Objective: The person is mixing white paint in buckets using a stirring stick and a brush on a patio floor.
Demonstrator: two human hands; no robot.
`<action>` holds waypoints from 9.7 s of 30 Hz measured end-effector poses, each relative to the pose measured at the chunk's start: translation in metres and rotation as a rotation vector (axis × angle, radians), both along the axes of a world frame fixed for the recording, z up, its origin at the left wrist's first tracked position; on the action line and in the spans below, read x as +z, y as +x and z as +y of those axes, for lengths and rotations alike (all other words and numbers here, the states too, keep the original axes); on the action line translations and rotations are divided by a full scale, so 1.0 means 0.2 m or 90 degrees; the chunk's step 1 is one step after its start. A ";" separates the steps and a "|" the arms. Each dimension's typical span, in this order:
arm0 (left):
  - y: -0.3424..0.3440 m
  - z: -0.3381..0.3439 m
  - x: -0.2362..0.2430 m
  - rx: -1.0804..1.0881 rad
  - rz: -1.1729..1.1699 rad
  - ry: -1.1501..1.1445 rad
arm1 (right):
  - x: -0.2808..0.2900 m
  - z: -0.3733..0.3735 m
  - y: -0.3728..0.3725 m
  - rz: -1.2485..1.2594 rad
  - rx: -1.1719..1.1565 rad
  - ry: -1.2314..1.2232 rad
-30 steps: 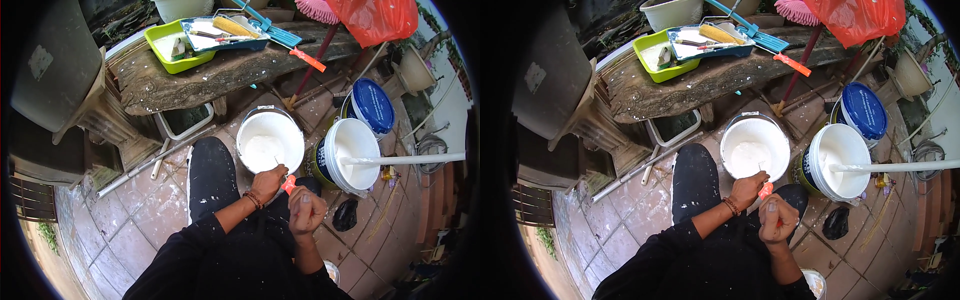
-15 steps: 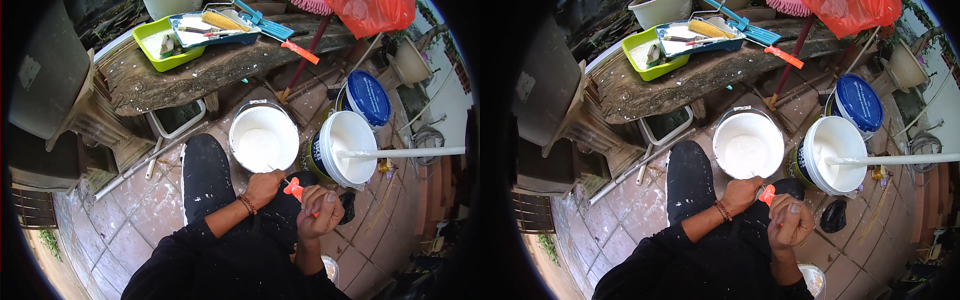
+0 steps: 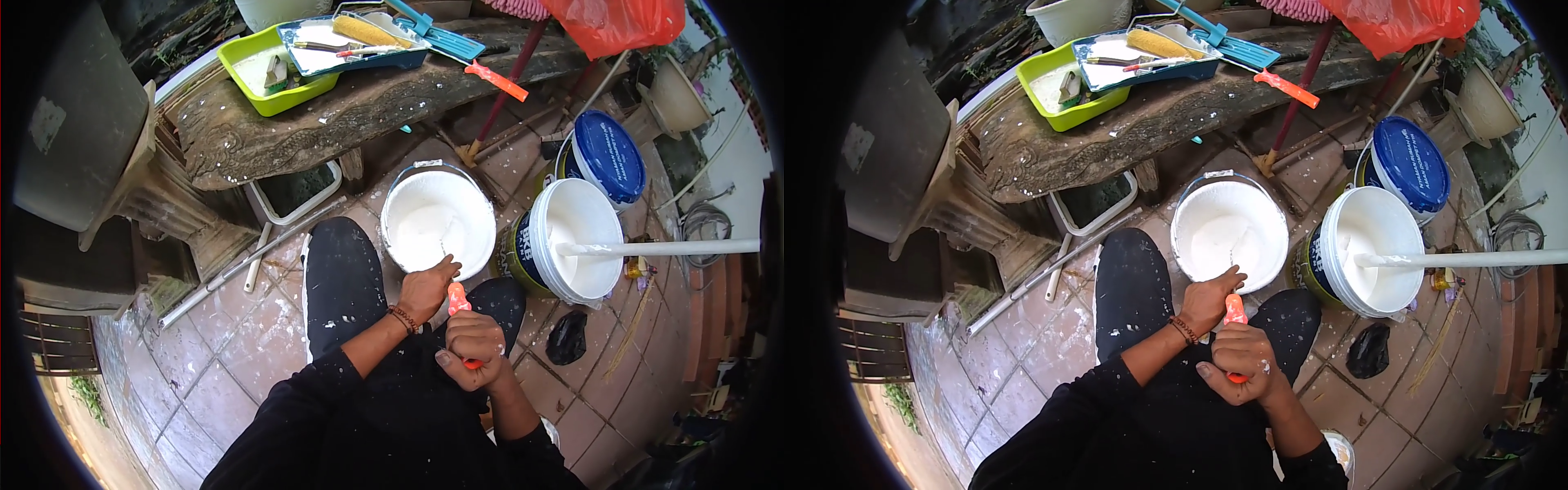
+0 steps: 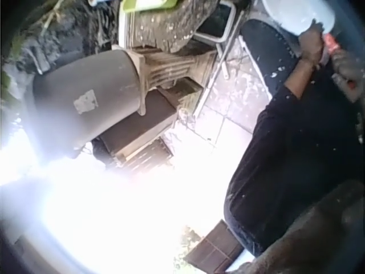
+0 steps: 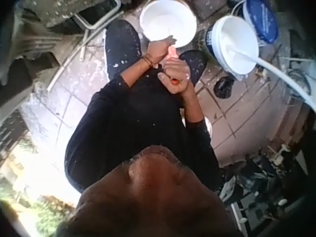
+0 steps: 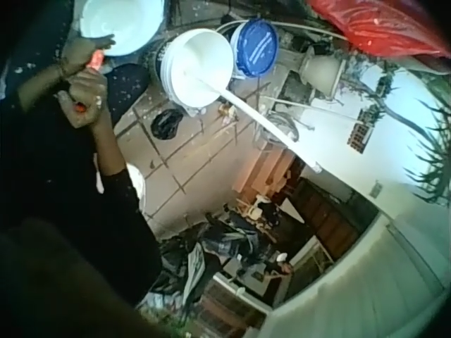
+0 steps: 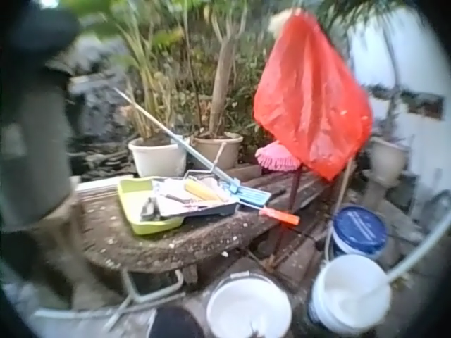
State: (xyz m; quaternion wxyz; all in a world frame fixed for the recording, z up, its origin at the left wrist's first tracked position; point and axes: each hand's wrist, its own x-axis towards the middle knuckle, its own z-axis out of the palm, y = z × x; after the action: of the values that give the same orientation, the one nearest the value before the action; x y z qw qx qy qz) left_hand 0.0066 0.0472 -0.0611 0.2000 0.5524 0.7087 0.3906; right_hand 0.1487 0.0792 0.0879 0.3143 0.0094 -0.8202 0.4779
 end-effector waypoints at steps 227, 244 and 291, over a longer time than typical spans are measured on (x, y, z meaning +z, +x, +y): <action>-0.26 0.18 0.32 -0.081 0.209 -0.040 | 0.18 0.30 -0.42 0.197 -0.400 -0.220; -0.09 0.27 0.19 -0.069 0.140 0.025 | 0.14 0.21 -0.32 0.147 -0.555 0.005; 0.11 -0.06 0.24 -0.096 0.062 -0.056 | 0.04 -0.03 0.10 0.228 -0.219 -0.226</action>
State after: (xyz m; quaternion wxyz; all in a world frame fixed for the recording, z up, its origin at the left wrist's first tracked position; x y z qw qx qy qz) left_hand 0.0285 0.0353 -0.0122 0.2184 0.6133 0.6902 0.3160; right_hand 0.1690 0.0741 0.0964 0.5271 -0.1003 -0.6448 0.5444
